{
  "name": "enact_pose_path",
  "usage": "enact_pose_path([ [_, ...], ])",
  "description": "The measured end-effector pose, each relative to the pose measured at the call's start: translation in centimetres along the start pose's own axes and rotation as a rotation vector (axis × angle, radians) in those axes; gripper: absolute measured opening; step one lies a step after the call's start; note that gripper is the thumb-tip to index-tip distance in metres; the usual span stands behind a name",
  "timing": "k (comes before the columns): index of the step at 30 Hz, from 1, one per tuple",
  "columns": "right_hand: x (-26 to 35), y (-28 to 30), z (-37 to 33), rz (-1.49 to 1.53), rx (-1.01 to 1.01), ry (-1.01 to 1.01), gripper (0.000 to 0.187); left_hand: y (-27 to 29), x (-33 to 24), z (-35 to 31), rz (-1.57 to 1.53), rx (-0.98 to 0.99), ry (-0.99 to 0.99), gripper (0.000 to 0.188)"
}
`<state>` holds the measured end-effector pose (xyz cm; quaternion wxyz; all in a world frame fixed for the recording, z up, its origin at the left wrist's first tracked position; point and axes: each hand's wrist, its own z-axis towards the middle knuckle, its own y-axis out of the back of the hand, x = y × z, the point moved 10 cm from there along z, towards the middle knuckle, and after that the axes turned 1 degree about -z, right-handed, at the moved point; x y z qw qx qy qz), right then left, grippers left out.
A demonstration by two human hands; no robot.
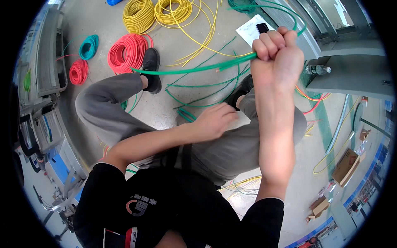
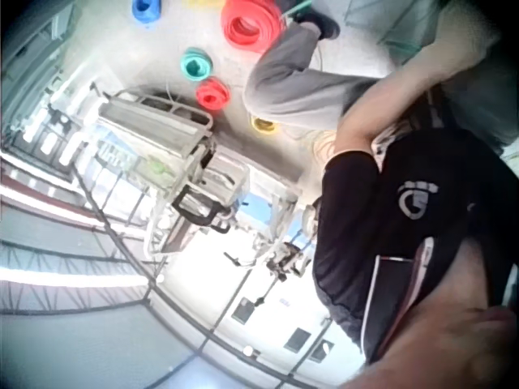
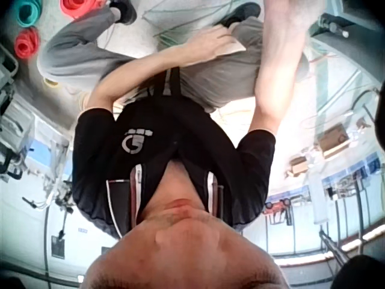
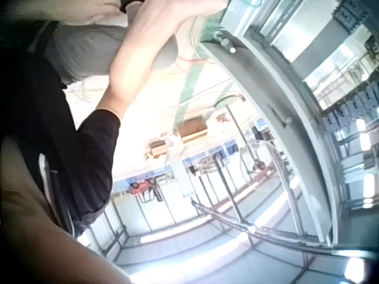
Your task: The person sits on the floor and uses pliers to cut multiple colored cables. They handle yellow and green cables, cutting them into shorter pieces and placing them on the floor.
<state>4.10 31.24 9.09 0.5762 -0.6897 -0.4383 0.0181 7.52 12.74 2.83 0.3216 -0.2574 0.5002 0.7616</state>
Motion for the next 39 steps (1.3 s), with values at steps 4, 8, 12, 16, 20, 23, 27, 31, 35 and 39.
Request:
enact_pose_path([
  [4, 0.4, -1.6, -1.1, 0.017, 0.076, 0.023, 0.021, -16.0, 16.3, -16.0, 0.460, 0.708, 0.108, 0.029],
  [8, 1.5, 0.5, -2.0, 0.130, 0.044, -0.054, 0.023, -19.4, 18.7, -25.3, 0.732, 0.749, -0.096, 0.028],
  [12, 0.2, 0.0, -2.9, 0.177, -0.010, -0.134, 0.024, -21.2, 20.1, -27.4, 0.668, 0.838, -0.063, 0.026],
  [16, -0.9, 0.1, -1.8, 0.216, -0.026, -0.172, 0.022, -22.1, 21.3, -28.7, 0.487, 0.893, 0.019, 0.020],
  [20, -0.6, 2.1, 0.4, 0.288, -0.122, -0.102, 0.025, -16.5, 19.5, -19.7, 0.397, 0.951, 0.336, 0.029],
  [23, -0.4, 1.6, 1.4, 0.327, -0.105, -0.094, 0.031, -10.6, 18.3, -11.5, 0.245, 0.594, 0.601, 0.039],
  [27, 0.4, 2.1, 2.2, 0.289, -0.108, 0.029, 0.033, -1.4, 13.5, -2.7, -0.239, -0.065, 0.901, 0.039],
  [31, 1.1, 1.4, 2.4, 0.261, -0.079, 0.104, 0.029, 3.6, 8.8, 1.5, -0.575, -0.373, 0.773, 0.055],
  [35, 1.0, 1.3, 1.8, 0.250, -0.048, 0.108, 0.026, 6.1, 5.6, 3.6, -0.569, -0.452, 0.626, 0.063],
  [39, 1.0, 1.2, 1.4, 0.264, -0.028, 0.101, 0.027, 6.8, 4.0, 4.6, -0.477, -0.468, 0.572, 0.066],
])
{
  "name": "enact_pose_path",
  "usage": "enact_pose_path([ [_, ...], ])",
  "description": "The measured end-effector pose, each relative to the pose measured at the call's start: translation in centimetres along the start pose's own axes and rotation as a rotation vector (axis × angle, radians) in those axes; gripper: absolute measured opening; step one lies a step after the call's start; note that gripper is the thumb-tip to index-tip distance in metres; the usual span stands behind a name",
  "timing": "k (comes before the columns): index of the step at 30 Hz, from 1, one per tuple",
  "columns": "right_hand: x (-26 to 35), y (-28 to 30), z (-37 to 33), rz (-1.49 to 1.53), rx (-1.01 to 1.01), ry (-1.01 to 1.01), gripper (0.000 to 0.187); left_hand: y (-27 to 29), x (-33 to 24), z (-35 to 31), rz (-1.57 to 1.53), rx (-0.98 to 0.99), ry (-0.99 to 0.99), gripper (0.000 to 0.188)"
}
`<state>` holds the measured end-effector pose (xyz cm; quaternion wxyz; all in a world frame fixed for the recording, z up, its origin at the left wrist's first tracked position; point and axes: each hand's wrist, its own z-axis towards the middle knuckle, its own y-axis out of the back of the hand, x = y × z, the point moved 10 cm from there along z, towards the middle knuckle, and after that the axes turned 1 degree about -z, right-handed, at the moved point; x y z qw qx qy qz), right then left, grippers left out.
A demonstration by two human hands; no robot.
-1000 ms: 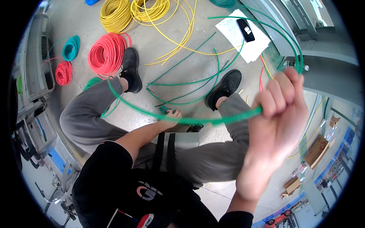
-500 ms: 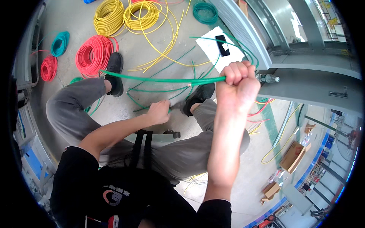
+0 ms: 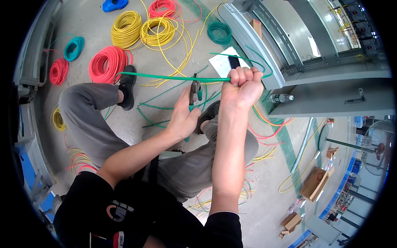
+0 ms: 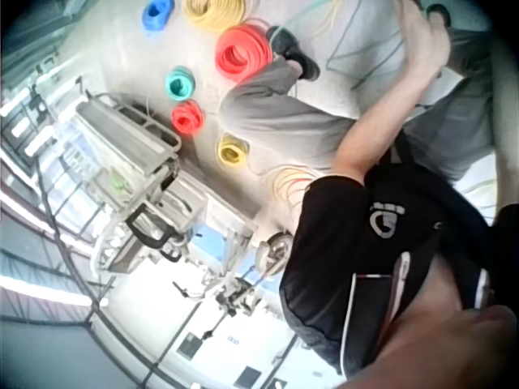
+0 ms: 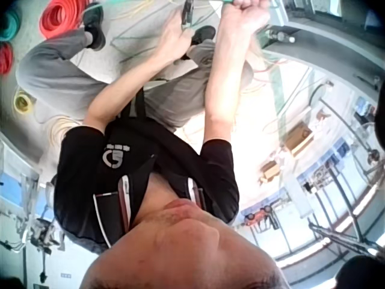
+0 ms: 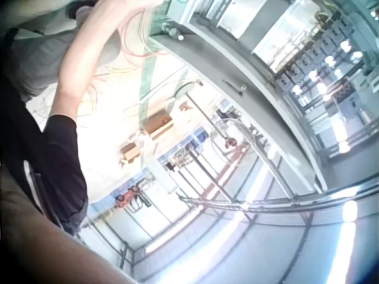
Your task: The person sits on the floor and uses pliers to cut multiple colored cables. They handle yellow and green cables, cutting them into shorter pieces and placing them on the floor.
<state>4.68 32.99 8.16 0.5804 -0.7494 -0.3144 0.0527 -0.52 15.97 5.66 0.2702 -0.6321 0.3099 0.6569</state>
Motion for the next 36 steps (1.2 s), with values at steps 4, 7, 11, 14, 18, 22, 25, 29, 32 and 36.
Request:
enact_pose_path([
  [4, 0.3, 0.3, -0.1, -0.073, -0.031, 0.046, 0.028, -0.1, -1.0, -0.3, 0.003, -0.028, -0.023, 0.066],
  [7, 0.1, 0.0, -0.5, -0.085, -0.018, 0.041, 0.029, 0.1, -1.5, -0.3, 0.041, -0.048, -0.054, 0.065],
  [11, -0.2, -0.3, -0.6, -0.074, -0.009, 0.028, 0.029, 0.4, -1.4, -0.4, 0.051, -0.105, -0.060, 0.052],
  [14, -0.3, -0.7, -1.1, -0.086, -0.063, 0.066, 0.028, 0.6, -1.1, -0.6, 0.045, -0.115, -0.033, 0.049],
  [18, 0.2, -0.8, -1.4, -0.122, -0.072, 0.124, 0.028, 0.2, 0.0, -0.2, -0.114, -0.063, 0.104, 0.038],
  [22, 0.1, -2.0, -2.3, -0.212, -0.075, 0.209, 0.027, -0.6, 1.5, -0.3, -0.336, -0.034, 0.196, 0.015],
  [25, -0.3, -1.9, -2.6, -0.231, -0.067, 0.215, 0.026, -0.7, 2.2, 0.1, -0.348, -0.041, 0.169, 0.021],
  [29, -0.6, -2.4, -2.7, -0.250, -0.031, 0.219, 0.027, -0.9, 4.2, -0.4, -0.503, -0.125, 0.309, 0.033],
  [32, 0.8, -2.3, -1.7, -0.261, 0.010, 0.233, 0.027, -0.5, 5.9, -0.2, -0.583, -0.193, 0.435, 0.032],
  [36, 1.2, -1.8, -1.4, -0.245, 0.005, 0.176, 0.027, 1.5, 16.6, -0.4, 0.201, -0.019, 0.371, 0.031],
])
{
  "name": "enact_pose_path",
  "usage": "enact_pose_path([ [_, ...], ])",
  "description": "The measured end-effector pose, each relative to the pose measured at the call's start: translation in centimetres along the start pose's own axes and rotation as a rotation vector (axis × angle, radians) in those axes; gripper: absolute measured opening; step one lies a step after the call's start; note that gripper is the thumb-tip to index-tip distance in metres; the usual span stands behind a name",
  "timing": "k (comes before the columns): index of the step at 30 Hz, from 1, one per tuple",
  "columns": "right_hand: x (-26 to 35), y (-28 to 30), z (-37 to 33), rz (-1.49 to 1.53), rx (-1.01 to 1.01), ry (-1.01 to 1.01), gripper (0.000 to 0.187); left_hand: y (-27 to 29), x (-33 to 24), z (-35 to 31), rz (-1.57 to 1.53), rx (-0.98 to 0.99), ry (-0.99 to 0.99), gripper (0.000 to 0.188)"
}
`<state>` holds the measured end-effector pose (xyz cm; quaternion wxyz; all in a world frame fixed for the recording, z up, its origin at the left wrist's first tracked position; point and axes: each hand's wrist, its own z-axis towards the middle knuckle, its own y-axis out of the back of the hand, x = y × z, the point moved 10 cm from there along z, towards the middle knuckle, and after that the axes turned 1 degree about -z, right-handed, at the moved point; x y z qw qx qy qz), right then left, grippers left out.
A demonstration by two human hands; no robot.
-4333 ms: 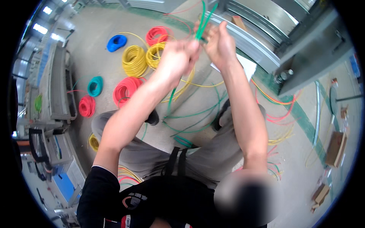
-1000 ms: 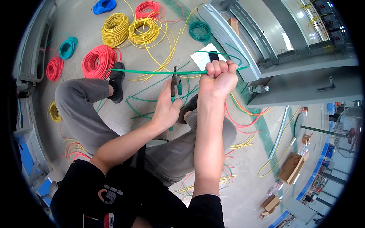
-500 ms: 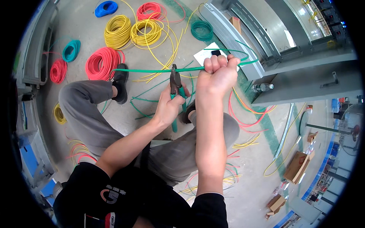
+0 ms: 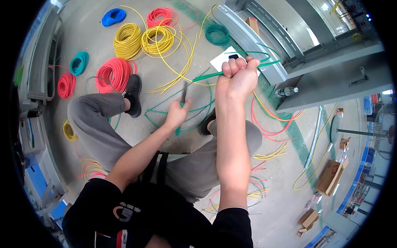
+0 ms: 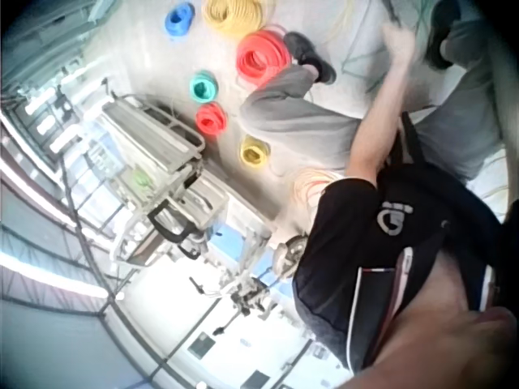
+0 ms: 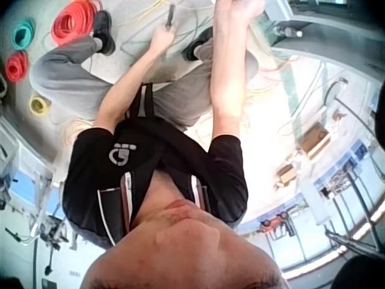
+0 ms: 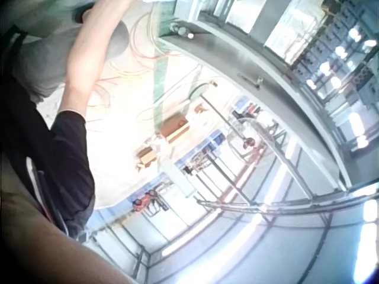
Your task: The person sits on the floor and uses pliers to cut multiple colored cables. They handle yellow and green cables, cutting them into shorter pieces and placing them on the floor.
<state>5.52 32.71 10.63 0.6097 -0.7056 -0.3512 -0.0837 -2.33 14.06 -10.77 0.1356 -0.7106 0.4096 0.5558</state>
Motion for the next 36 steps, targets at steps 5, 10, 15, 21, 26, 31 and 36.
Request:
enact_pose_path([
  [5, -0.6, 1.4, -0.5, -0.119, -0.018, -0.109, 0.027, -3.7, 15.6, -6.4, 0.930, 0.595, 0.157, 0.042],
  [10, -2.9, 1.3, -1.8, -0.297, 0.086, -0.257, 0.028, -4.2, 27.6, -11.7, 0.922, 0.867, 0.209, 0.043],
  [15, -5.3, 2.0, -4.4, -0.527, 0.161, -0.360, 0.027, 0.1, 5.6, -1.4, 0.079, 0.203, -0.035, 0.027],
  [21, -10.1, 0.7, -7.9, -0.884, 0.497, -0.262, 0.030, 5.8, -20.2, 1.8, -0.523, 0.323, -0.186, 0.031],
  [26, -9.8, 0.4, -9.1, -0.840, 0.458, -0.069, 0.035, 7.7, -20.4, 2.5, -0.476, 0.246, -0.262, 0.023],
  [31, -3.7, -0.4, -7.0, -0.753, 0.306, 0.077, 0.033, 11.4, -17.3, 1.5, -0.263, 0.105, -0.328, 0.019],
  [36, 6.2, -2.3, -5.4, -0.672, 0.319, 0.210, 0.032, 5.1, -6.6, -6.2, 0.273, 0.203, -0.709, 0.020],
])
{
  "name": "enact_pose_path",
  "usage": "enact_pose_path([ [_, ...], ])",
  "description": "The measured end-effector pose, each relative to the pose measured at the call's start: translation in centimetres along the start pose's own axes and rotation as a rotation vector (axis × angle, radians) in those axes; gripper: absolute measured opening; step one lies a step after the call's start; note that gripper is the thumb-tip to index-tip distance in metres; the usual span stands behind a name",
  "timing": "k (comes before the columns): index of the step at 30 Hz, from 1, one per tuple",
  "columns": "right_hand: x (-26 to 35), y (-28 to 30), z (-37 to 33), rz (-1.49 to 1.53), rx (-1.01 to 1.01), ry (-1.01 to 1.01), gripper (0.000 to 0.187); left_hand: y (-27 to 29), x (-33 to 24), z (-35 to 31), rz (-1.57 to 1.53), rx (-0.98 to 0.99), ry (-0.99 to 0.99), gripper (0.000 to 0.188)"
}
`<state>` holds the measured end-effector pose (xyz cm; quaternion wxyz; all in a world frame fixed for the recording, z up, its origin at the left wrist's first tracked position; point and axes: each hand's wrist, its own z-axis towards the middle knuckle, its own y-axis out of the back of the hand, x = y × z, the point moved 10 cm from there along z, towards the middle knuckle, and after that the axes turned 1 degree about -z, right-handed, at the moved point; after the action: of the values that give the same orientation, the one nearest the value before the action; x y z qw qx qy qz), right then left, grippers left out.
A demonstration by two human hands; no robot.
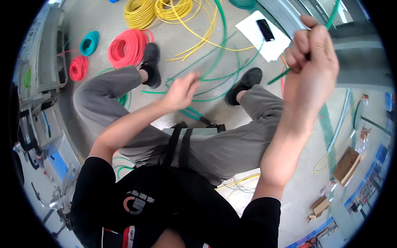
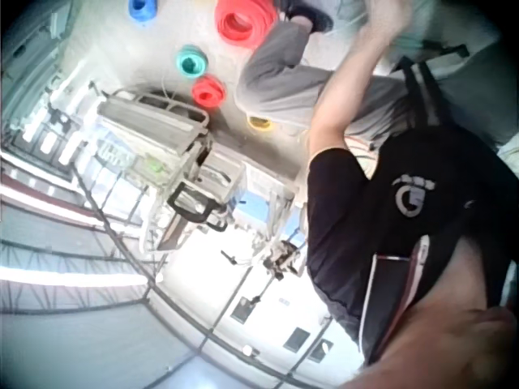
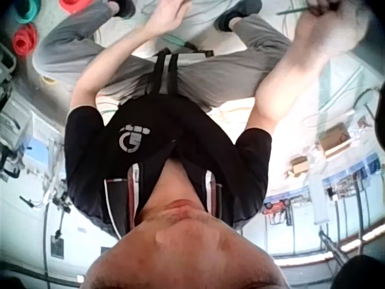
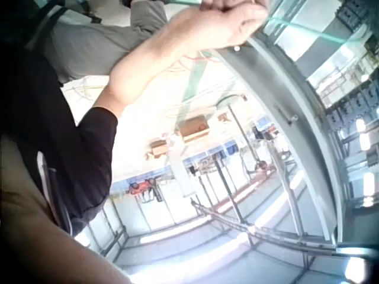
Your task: The person sits on the floor and uses pliers to cut multiple colored cables. They handle yellow and green cables, cutting them into shorter pieces and placing them on the floor.
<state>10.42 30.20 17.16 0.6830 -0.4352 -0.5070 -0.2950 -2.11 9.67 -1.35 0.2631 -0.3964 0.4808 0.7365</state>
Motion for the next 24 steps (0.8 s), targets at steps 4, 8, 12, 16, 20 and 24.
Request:
enact_pose_path([
  [4, 2.7, 3.9, 1.2, -0.107, -0.042, 0.036, 0.032, -9.5, 6.1, -7.7, 0.258, 0.450, 0.074, 0.024],
  [8, 2.9, 6.2, 0.8, -0.104, -0.206, 0.055, 0.030, -13.7, 12.7, -15.0, 0.432, 0.710, 0.063, 0.029],
  [12, 2.9, 6.3, 0.2, -0.012, -0.233, 0.093, 0.027, -15.5, 17.3, -16.6, 0.520, 0.777, 0.061, 0.028],
  [16, 2.4, 5.9, -0.3, 0.031, -0.260, 0.104, 0.026, -17.2, 20.7, -16.3, 0.543, 0.850, 0.100, 0.025],
  [20, 1.7, 4.0, -0.4, 0.148, -0.130, 0.103, 0.028, -18.3, 24.1, -14.5, 0.690, 0.757, 0.113, 0.022],
  [24, 1.6, 2.8, -0.7, 0.236, -0.062, 0.074, 0.021, -15.9, 26.0, -7.3, 0.855, 0.398, 0.294, 0.022],
])
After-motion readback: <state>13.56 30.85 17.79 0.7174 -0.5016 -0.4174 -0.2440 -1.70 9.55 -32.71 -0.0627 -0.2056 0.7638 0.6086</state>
